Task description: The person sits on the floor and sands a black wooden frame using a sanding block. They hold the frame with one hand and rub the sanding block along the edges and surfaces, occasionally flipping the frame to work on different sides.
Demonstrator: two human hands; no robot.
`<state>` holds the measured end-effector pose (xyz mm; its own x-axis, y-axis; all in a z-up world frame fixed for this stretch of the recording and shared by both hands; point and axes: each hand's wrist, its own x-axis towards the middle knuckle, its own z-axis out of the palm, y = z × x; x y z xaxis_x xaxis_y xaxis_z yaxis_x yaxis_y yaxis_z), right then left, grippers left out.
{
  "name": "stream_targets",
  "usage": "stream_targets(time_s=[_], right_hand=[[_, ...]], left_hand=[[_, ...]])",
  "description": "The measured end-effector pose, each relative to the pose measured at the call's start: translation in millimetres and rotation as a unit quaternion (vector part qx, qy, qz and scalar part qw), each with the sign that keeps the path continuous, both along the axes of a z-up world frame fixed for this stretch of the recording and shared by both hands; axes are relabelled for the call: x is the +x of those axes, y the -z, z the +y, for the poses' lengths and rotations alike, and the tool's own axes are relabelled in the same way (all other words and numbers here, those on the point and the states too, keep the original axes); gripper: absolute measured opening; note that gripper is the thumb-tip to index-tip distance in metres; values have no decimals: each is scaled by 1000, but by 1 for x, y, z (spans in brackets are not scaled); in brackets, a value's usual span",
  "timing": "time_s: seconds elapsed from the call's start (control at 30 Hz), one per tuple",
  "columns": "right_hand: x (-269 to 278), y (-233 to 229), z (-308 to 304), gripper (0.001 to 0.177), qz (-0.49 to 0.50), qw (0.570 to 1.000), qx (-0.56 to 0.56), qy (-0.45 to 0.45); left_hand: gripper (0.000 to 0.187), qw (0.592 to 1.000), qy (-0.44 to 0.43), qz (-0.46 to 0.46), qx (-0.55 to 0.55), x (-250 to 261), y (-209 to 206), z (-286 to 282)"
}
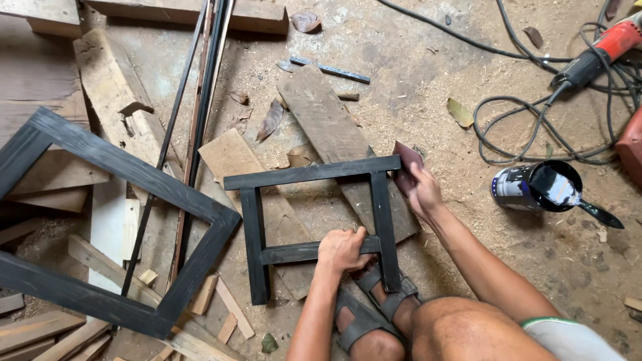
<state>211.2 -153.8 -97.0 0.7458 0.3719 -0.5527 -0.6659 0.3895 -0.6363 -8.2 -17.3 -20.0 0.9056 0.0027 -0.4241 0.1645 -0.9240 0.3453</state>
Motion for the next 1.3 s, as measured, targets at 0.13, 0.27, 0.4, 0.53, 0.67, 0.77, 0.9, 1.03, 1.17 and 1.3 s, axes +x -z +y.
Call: stream_targets(time_s=[0.13, 0.27, 0.4, 0.53, 0.67, 0.77, 0.9, 1.03, 1.17, 1.3], right_hand=[[21, 1, 15, 33, 6, 1000, 9, -2], [11, -58, 40, 30, 58, 991, 123, -4], [-2, 25, -9, 35, -51, 997, -50, -24], [-16, 19, 23, 44, -209, 945, -234, -90], [-20, -60, 42, 36, -367, 887, -246, -133], [-39, -67, 31, 51, -505, 792, -285, -190], [-21, -46, 39, 45, -601, 668, -392, -199], [-20, -67, 46, 48, -589, 662, -408, -218], [-76, -70, 26, 42, -693, 628, -280, -215], [-86, -84, 13, 42, -644, 708, -190, -220]], left_hand=[[50, 1000, 4, 11, -12, 1, 0, 1], [49, 1000, 3, 17, -16, 3, -10, 3], [52, 1000, -2, 10, -18, 0, -8, -1], [51, 1000, -4, 13, -22, 3, -6, 3], [53, 1000, -6, 14, -27, 2, -9, 2], [53, 1000, -8, 13, -23, 5, -13, 7], [53, 1000, -1, 7, -11, 4, -17, 3], [54, 1000, -4, -7, -11, 1, -4, -2], [57, 1000, 0, 0, -2, 1, 16, 2], [53, 1000, -10, 8, -10, 1, -6, 0]])
